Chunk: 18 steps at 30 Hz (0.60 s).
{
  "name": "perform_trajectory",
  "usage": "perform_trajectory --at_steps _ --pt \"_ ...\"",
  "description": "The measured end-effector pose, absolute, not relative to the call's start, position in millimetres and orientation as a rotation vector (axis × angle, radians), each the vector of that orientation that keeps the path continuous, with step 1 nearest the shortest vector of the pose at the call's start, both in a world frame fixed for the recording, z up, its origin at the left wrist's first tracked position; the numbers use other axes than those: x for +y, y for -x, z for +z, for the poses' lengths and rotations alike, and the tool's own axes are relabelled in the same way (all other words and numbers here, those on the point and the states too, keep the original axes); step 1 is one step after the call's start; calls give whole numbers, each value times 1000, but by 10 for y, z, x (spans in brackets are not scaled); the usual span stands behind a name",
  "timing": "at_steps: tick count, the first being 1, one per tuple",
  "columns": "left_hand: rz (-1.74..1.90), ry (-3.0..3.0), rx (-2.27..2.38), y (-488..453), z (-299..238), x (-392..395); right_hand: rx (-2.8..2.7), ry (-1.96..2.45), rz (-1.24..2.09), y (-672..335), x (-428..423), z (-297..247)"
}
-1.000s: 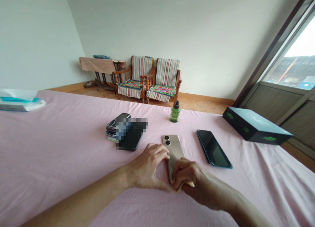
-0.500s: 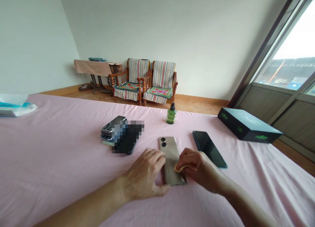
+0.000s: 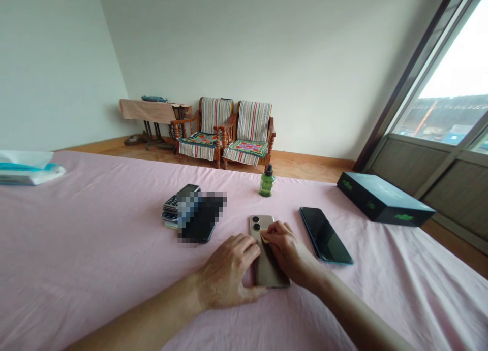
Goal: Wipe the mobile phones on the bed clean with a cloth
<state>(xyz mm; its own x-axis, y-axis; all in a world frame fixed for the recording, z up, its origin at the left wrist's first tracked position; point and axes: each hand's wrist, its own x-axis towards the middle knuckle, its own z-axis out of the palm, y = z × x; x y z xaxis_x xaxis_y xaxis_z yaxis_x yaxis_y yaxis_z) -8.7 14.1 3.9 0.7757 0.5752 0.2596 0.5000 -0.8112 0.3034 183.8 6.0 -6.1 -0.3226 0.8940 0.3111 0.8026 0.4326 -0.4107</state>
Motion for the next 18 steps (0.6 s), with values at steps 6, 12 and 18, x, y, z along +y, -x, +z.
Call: perform_trajectory --at_steps 6,12,18 --pt "516 -2752 845 84 44 122 -2159 1584 136 -1785 380 -148" --pt "512 -2758 836 83 55 123 -2113 1649 94 -1755 648 -200" --pt "491 -2769 861 84 38 132 -2071 1644 69 -1702 670 -214"
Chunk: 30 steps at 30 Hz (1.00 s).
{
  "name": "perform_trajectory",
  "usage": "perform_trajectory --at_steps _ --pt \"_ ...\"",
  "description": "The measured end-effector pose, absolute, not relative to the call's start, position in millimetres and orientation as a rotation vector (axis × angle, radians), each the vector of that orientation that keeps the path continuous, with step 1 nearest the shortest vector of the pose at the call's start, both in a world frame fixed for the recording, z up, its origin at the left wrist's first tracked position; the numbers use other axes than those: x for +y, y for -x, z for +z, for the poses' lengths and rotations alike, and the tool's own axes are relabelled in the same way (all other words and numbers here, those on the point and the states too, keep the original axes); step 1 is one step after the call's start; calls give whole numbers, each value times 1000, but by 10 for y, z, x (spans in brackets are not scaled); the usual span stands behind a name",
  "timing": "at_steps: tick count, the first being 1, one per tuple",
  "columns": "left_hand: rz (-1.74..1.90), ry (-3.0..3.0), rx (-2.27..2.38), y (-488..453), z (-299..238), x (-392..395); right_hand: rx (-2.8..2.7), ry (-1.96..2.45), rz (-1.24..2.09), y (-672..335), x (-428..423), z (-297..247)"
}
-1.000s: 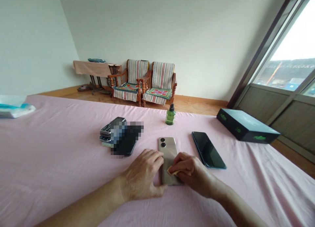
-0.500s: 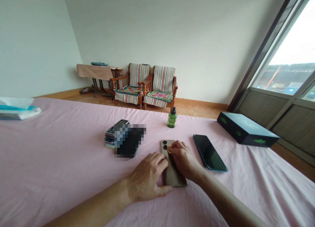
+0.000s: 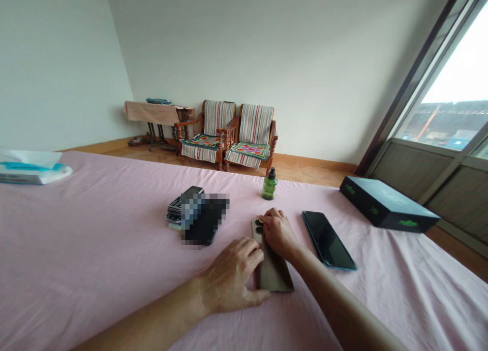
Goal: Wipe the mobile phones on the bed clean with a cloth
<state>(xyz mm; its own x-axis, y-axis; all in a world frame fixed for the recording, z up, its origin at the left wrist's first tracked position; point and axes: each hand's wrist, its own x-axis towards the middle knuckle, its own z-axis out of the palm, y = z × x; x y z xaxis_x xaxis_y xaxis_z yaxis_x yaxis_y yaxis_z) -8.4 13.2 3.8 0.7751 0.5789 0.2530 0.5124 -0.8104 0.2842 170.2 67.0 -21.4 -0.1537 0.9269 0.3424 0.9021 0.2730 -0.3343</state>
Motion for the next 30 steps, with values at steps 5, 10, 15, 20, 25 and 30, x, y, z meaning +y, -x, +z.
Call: perform_trajectory --at_steps 5,10,15,20,25,30 --pt "505 -2772 845 85 34 140 -2066 1561 71 -1693 445 -227" --pt "515 -2747 837 77 38 140 -2065 1483 120 -1760 352 -247" --pt "499 -2734 846 72 45 133 -2017 1455 153 -1818 595 -292" --pt "516 -2732 831 78 36 143 -1985 1439 177 -1752 795 -293" --pt "519 -2718 837 77 31 147 -2014 1407 201 -1683 851 -223" --pt "518 -2714 864 73 37 134 -2088 1328 209 -1688 859 -185"
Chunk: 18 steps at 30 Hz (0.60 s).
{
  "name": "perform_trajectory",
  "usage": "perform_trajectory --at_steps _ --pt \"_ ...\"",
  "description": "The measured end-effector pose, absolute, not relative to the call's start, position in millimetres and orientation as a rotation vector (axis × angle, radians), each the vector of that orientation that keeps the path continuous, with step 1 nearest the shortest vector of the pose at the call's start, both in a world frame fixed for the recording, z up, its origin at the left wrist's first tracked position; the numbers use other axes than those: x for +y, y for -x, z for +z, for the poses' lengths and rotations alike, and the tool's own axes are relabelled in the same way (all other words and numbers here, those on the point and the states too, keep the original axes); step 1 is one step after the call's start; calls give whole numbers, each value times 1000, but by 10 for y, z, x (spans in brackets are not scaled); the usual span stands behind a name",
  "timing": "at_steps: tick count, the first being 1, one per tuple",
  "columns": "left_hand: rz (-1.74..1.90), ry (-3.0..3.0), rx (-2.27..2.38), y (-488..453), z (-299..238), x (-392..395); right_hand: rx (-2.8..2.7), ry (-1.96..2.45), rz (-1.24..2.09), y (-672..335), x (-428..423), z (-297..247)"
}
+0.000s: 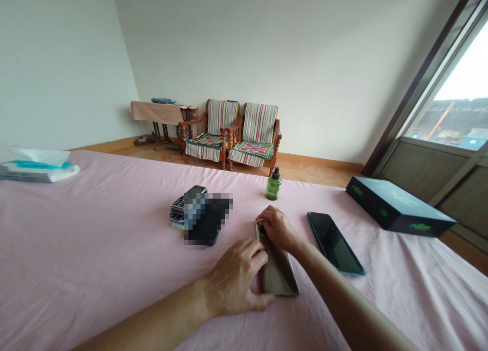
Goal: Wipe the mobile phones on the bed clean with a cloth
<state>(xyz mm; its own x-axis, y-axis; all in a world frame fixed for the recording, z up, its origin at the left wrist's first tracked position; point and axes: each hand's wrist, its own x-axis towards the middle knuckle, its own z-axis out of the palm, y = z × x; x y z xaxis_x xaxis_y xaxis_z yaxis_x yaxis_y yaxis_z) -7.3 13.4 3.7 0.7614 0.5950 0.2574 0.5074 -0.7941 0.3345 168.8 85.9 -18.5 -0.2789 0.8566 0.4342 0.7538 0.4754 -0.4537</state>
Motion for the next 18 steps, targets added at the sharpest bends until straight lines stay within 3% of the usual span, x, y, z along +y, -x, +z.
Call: perform_trajectory --at_steps 7,18 --pt "502 -2741 876 65 45 139 -2210 1269 122 -1645 709 -191" --pt "478 -2752 891 61 46 130 -1884 1761 -110 -1646 591 -249"
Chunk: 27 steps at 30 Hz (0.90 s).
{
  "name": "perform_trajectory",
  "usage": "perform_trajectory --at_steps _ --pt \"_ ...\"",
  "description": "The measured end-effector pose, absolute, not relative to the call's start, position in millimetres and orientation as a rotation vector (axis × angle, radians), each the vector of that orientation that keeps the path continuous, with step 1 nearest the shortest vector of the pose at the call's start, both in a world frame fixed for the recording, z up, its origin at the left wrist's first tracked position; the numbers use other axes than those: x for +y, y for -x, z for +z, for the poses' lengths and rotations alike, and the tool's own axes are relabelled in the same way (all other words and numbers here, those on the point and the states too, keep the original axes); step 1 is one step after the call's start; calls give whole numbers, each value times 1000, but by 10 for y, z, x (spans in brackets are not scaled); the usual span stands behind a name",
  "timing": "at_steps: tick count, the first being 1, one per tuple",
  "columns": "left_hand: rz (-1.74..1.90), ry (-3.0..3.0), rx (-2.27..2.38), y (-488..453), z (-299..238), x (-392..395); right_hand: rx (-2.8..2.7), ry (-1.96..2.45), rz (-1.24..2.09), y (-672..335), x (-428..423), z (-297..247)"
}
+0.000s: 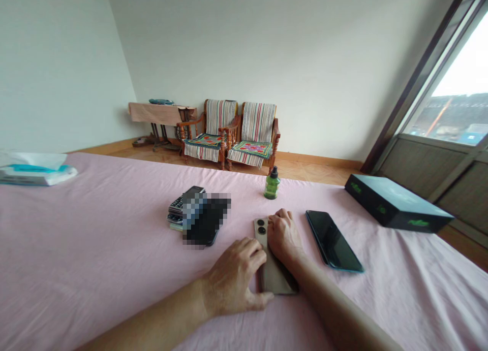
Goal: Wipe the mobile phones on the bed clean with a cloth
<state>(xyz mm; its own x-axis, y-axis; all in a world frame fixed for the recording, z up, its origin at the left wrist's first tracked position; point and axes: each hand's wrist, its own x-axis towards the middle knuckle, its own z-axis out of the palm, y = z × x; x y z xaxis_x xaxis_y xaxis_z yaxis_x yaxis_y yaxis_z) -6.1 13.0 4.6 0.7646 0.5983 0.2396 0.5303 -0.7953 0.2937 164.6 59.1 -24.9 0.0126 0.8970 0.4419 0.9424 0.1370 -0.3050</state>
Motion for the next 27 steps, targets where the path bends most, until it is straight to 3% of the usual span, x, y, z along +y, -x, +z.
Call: perform_trajectory --at_steps 12,27 --pt "492 -2748 894 70 40 136 -1876 1831 -92 -1716 444 -369" --pt "538 -2744 856 69 29 134 -2016 1611 -83 -1764 -201 -319"
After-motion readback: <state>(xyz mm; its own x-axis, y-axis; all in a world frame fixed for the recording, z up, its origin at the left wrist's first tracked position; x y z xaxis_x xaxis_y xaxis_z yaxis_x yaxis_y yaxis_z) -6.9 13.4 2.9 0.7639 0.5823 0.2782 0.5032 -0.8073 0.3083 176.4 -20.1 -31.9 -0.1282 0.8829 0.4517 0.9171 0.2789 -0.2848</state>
